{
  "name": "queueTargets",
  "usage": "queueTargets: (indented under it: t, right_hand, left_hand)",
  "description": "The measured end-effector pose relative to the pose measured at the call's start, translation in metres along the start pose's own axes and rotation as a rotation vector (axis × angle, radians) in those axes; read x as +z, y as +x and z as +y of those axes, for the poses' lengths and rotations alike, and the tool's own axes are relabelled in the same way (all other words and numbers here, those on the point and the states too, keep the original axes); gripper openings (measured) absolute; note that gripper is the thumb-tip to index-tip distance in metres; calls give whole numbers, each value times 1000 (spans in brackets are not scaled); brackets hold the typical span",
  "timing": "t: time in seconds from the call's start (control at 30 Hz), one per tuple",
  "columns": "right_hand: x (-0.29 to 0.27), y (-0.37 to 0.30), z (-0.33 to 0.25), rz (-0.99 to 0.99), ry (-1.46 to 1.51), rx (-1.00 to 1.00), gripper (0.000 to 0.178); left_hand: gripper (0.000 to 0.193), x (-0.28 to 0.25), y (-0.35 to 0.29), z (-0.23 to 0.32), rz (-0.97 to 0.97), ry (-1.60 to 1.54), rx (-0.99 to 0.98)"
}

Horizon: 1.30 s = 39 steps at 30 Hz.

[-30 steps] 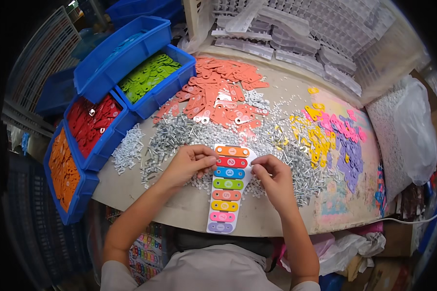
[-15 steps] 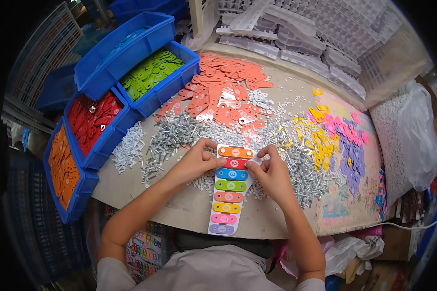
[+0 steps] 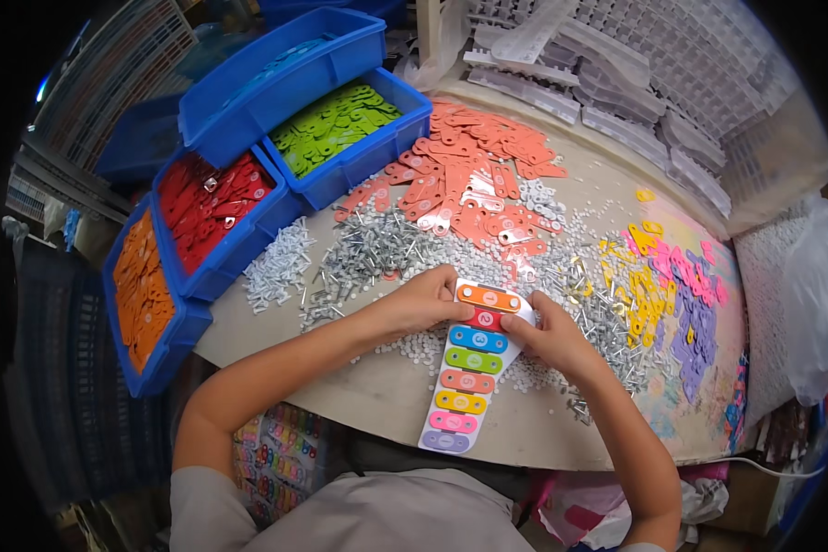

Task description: Assembling a toy xylophone by attaching colorful plastic keys and metal pins to a base.

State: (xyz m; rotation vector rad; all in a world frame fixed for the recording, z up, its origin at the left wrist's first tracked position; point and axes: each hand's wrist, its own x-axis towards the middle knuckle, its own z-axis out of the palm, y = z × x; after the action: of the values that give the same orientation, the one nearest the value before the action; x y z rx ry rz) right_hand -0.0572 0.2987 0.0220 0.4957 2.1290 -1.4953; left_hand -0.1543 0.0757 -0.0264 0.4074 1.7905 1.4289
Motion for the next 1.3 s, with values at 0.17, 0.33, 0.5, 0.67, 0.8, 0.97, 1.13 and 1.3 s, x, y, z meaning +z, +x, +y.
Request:
queueTargets:
  t: [0.17,0.33,0.5,0.67,0.8,0.97,1.13,1.3]
  right_hand:
    - [0,1,-1,2,-51,-23,43]
    - [5,5,8,67,-103,-134,46]
    - [12,-36,-11,395,-354,-275,37]
    - [-12,-93,21,1000,-341,-508,12]
    - [-65,-114,88,1369,-525,-414,10]
    - [-93,-128,162,1340,-428,-177,11]
    - [-97,-121,182,1323,-420,-100,18]
    - [-97,-110,173,1304,-561,-54,18]
  left_hand:
    - [31,4,-3,-1,77,89,64]
    - [33,1,-5,-10,70,37,82]
    - [37,-31,-36,10,427,256,285]
    - [17,-116,-61,-9,848,822,559]
    - [12,-146,-84,-35,753,964,428]
    - [9,-139,-89,-30,676,896,409]
    - [8,-128,-86,-18,667,875,401]
    - [8,-133,-89,-20,581,891,429]
